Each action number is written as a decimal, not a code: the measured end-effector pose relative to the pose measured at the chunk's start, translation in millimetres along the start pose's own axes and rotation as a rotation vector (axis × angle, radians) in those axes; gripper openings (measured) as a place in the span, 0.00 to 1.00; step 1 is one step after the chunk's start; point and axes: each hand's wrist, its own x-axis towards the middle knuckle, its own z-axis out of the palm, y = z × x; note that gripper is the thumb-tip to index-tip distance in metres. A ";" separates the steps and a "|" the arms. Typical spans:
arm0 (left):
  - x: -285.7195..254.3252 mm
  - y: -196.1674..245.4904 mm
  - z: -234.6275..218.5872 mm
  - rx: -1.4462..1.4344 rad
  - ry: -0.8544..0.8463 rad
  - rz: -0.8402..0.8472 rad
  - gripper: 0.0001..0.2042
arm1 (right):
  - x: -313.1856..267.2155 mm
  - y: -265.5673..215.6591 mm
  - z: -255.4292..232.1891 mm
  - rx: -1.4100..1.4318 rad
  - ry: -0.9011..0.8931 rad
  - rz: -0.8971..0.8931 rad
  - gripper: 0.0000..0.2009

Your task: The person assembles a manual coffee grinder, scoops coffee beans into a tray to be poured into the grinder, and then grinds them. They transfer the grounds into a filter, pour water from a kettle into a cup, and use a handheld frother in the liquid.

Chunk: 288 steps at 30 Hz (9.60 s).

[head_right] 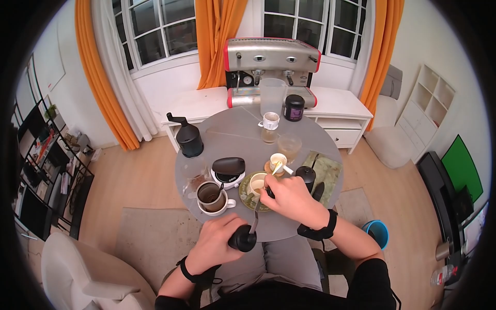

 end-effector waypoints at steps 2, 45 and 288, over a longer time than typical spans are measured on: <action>0.0 -2.0 -5.2 -0.001 0.041 -0.014 0.18 | -7.5 1.7 4.4 -0.005 -0.030 0.013 0.10; -1.1 -6.7 -24.8 0.045 0.072 -0.045 0.18 | -27.7 -5.3 26.7 0.071 -0.023 -0.007 0.10; -39.9 -198.3 -25.4 0.000 0.484 -0.432 0.06 | 123.6 12.8 157.1 1.296 -0.222 0.607 0.08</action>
